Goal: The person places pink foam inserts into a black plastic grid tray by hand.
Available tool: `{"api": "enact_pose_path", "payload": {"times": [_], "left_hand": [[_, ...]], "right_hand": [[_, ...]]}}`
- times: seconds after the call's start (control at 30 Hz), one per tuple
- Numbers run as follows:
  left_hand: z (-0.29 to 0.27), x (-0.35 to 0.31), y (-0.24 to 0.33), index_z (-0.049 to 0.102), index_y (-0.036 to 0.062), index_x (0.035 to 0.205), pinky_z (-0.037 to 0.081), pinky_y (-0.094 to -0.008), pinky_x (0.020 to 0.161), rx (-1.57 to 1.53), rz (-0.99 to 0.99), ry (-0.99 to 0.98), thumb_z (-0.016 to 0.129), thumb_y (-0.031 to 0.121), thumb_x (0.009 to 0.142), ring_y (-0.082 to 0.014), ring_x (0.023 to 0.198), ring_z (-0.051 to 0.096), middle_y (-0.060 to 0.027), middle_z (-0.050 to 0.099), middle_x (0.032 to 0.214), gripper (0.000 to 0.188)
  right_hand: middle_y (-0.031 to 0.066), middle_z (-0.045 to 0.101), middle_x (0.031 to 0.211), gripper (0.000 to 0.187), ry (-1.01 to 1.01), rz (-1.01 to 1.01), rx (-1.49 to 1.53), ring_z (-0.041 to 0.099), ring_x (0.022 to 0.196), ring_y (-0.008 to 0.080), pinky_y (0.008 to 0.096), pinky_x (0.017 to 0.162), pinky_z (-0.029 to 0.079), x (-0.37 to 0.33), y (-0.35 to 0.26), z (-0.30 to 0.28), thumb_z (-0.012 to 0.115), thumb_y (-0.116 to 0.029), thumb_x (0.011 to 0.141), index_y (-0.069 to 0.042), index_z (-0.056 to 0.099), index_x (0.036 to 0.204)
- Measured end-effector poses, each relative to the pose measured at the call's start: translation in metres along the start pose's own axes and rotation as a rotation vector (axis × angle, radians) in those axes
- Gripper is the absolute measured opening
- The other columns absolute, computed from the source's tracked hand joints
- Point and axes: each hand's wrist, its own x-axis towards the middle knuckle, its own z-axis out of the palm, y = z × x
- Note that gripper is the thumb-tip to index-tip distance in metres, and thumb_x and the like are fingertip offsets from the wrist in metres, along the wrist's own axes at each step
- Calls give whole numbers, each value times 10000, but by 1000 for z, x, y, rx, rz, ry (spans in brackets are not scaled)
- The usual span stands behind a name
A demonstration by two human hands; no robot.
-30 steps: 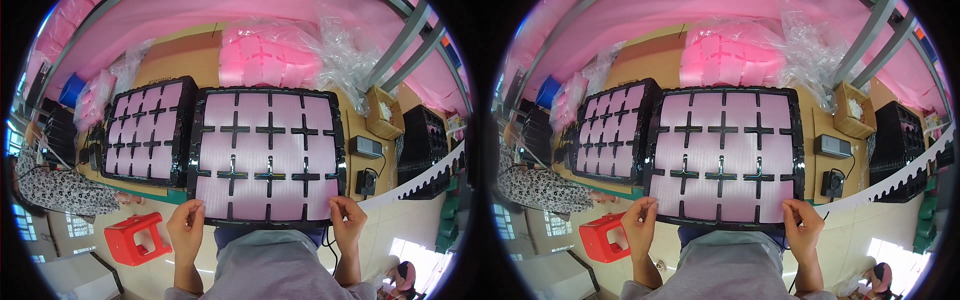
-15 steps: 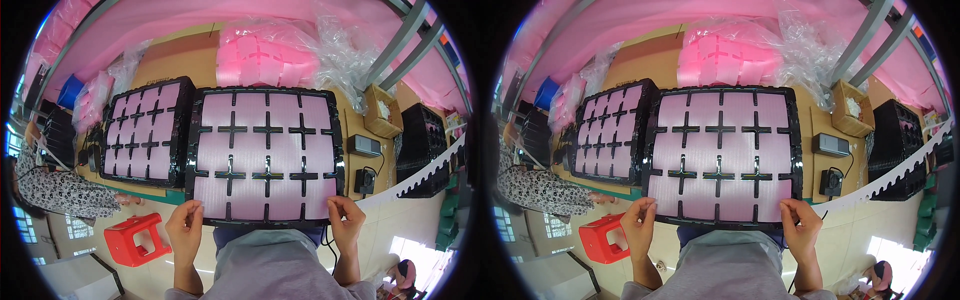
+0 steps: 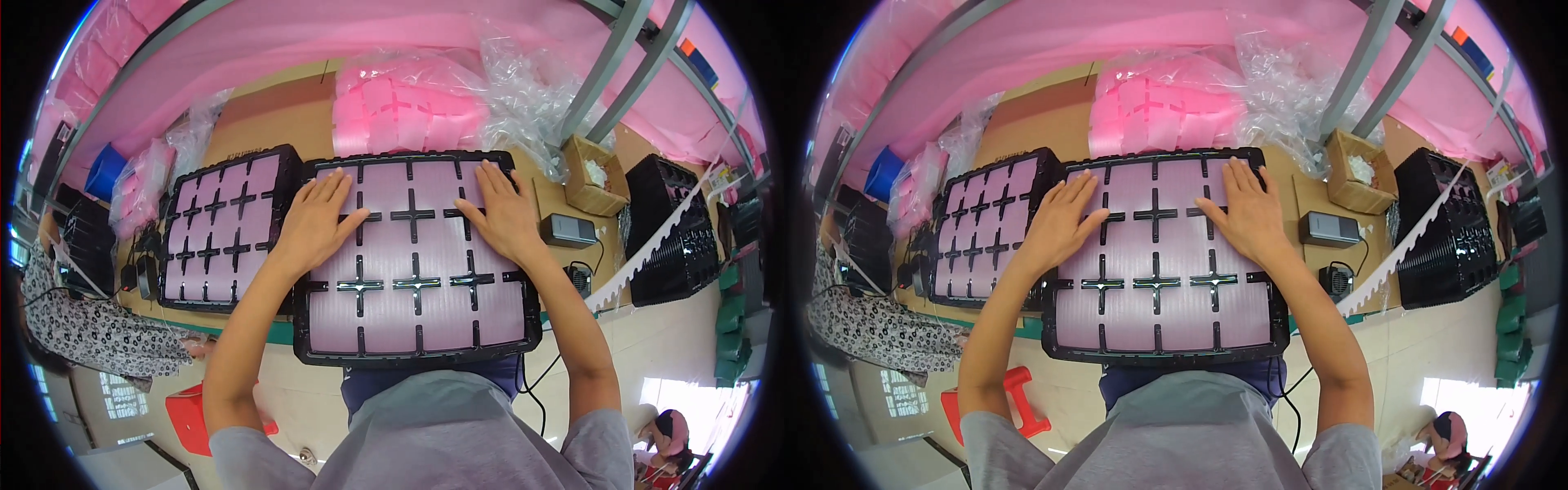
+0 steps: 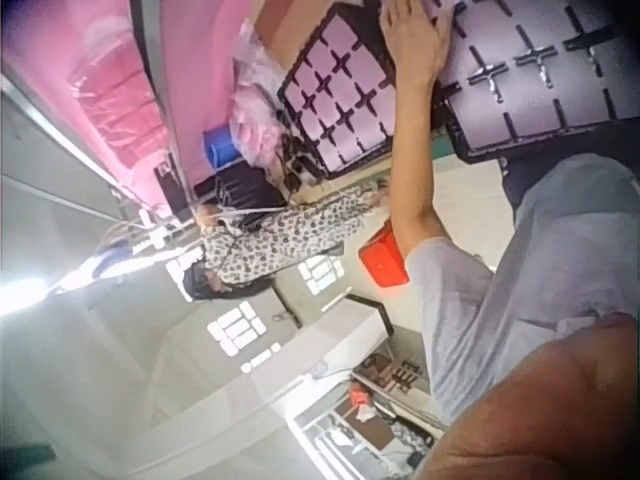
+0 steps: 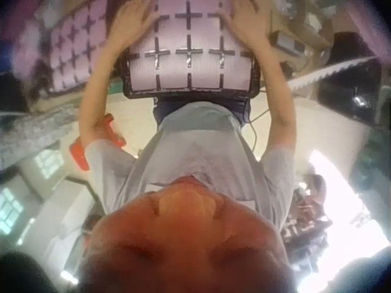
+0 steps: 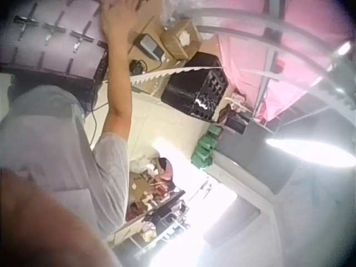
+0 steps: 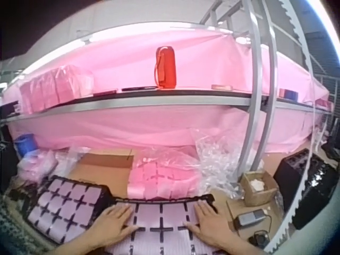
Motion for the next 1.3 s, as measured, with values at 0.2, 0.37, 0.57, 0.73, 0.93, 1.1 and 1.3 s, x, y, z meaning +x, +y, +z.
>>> {"api": "enact_pose_path", "payload": {"times": [0.2, 0.37, 0.57, 0.73, 0.93, 1.1, 1.3], "left_hand": [[-2, 9, -15, 381, -104, 1459, 213, -426, 1223, 146, 33, -213, 436, 677, 953, -385, 1443, 351, -287, 386, 1524, 931], [2, 1, -18, 390, -134, 1433, 218, -433, 1223, 180, 77, -210, 430, 700, 943, -390, 1441, 348, -314, 390, 1507, 968], [-6, -1, -21, 408, -136, 1424, 216, -425, 1226, 113, 119, -217, 437, 703, 938, -386, 1444, 340, -303, 394, 1510, 970], [-13, -12, -15, 425, -135, 1415, 224, -421, 1225, 210, 125, -242, 433, 714, 933, -380, 1428, 370, -299, 413, 1498, 976], [-49, -64, -6, 397, -15, 1489, 229, -442, 1223, -34, 237, -225, 580, 619, 896, -341, 1459, 335, -183, 364, 1575, 887], [-58, -132, 58, 372, -16, 1497, 237, -468, 1218, -135, 253, -423, 612, 674, 823, -324, 1460, 338, -164, 344, 1588, 994], [-58, -163, 64, 365, -29, 1498, 234, -453, 1221, -42, 152, -461, 642, 708, 760, -318, 1463, 334, -167, 357, 1579, 1079]], "right_hand": [[276, 473, 1459, 799, -188, -122, -58, 409, 1412, 326, 446, 1211, 197, -14, 10, -28, 488, -564, 979, 125, 463, 1383], [302, 520, 1376, 818, -140, -161, -77, 457, 1353, 354, 446, 1195, 245, -1, -1, -26, 533, -562, 956, 160, 472, 1337], [314, 508, 1395, 875, -238, -112, 11, 439, 1370, 371, 428, 1197, 252, 2, 3, -31, 481, -623, 955, 169, 482, 1327], [283, 547, 1370, 805, -44, -214, -37, 474, 1342, 362, 436, 1195, 248, -9, 11, -8, 503, -581, 961, 126, 493, 1345], [175, 431, 1527, 775, -212, -254, 71, 409, 1411, 306, 459, 1204, 228, -76, -9, -86, 602, -512, 917, 11, 428, 1461], [165, 397, 1556, 854, -439, -262, 171, 361, 1452, 274, 479, 1208, 216, -141, -30, -105, 595, -586, 872, -9, 418, 1477], [184, 409, 1544, 971, -552, -266, 127, 377, 1445, 300, 451, 1200, 245, -172, -23, -119, 535, -693, 839, 34, 410, 1471]]}}
